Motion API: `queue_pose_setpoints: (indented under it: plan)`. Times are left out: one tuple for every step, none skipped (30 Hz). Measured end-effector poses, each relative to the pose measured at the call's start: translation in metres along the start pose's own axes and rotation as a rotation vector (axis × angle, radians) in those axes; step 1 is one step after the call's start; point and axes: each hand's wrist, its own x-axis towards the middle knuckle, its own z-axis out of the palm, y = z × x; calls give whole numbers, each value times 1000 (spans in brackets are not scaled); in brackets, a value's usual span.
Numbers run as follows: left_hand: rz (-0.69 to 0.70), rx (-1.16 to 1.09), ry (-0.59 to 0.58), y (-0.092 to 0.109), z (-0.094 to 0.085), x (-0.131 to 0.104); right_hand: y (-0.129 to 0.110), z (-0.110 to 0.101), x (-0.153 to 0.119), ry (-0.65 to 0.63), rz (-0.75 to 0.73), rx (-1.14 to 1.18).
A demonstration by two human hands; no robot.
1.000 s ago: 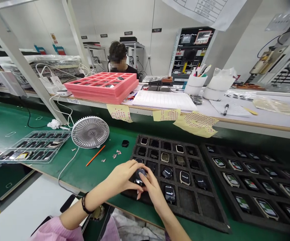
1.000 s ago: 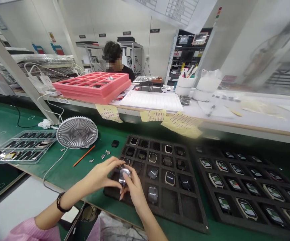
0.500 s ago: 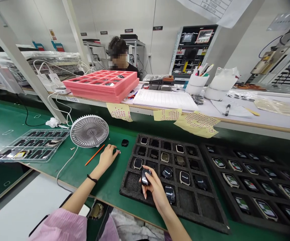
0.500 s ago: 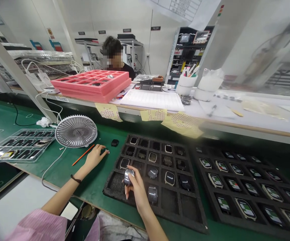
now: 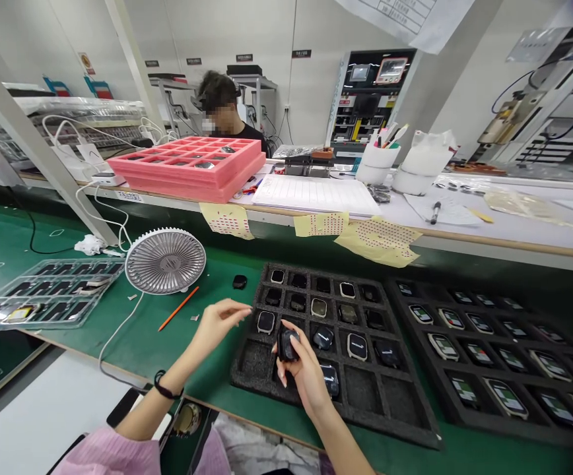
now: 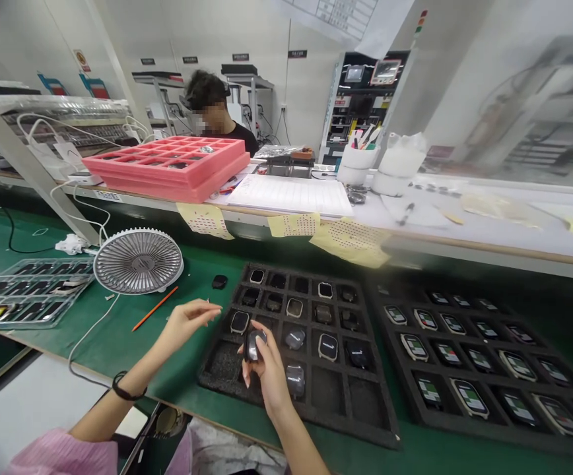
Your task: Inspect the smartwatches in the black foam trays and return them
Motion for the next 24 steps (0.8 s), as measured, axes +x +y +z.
queue_pose_setpoints:
  plan:
    - [6, -124, -63, 9, 8, -8, -1, 1, -1, 6, -11, 2]
    - [3, -224, -104, 17, 16, -15, -1, 2, -2, 12, -24, 3]
    - [-15, -310, -139, 24, 23, -21, -2, 4, -3, 18, -39, 4]
    - [-47, -380, -153, 30, 29, -25, -3, 5, -4, 22, -53, 2]
    - [-80, -433, -148, 35, 34, -28, -4, 6, -6, 27, -67, -3]
    - [-109, -471, -136, 38, 37, -30, -4, 6, -7, 33, -82, -11]
    - [-129, -496, -117, 41, 40, -30, -5, 7, -8, 39, -97, -23]
    - [-138, -509, -98, 43, 42, -30, -6, 7, -9, 46, -112, -38]
    - [-136, -514, -85, 44, 43, -30, -7, 8, -10, 53, -127, -54]
    - [-126, -513, -78, 45, 44, -30, -8, 8, -11, 61, -141, -71]
    - [-109, -508, -71, 46, 45, -30, -8, 9, -11, 67, -153, -89]
    - [-86, -498, -60, 47, 46, -31, -8, 10, -12, 69, -162, -106]
    - [-56, -482, -46, 47, 46, -32, -8, 10, -13, 70, -170, -122]
    - [-24, -463, -31, 48, 47, -32, -8, 11, -13, 70, -177, -136]
    - [5, -441, -15, 49, 47, -34, -7, 12, -14, 72, -188, -149]
    - [27, -418, -3, 49, 48, -34, -7, 13, -15, 74, -200, -161]
    - [42, -395, 2, 49, 48, -35, -7, 14, -15, 77, -210, -172]
    - [51, -375, -2, 49, 48, -35, -7, 15, -15, 80, -218, -182]
    - [55, -360, -12, 49, 47, -35, -7, 15, -16, 81, -221, -189]
    - [58, -350, -25, 48, 47, -35, -7, 15, -16, 80, -221, -192]
    - [63, -343, -35, 48, 46, -34, -7, 15, -16, 78, -217, -192]
    - [71, -337, -40, 48, 46, -34, -7, 15, -15, 77, -211, -192]
    - [82, -327, -37, 49, 45, -33, -8, 15, -15, 78, -205, -195]
    - [96, -312, -26, 49, 45, -33, -7, 16, -15, 79, -198, -203]
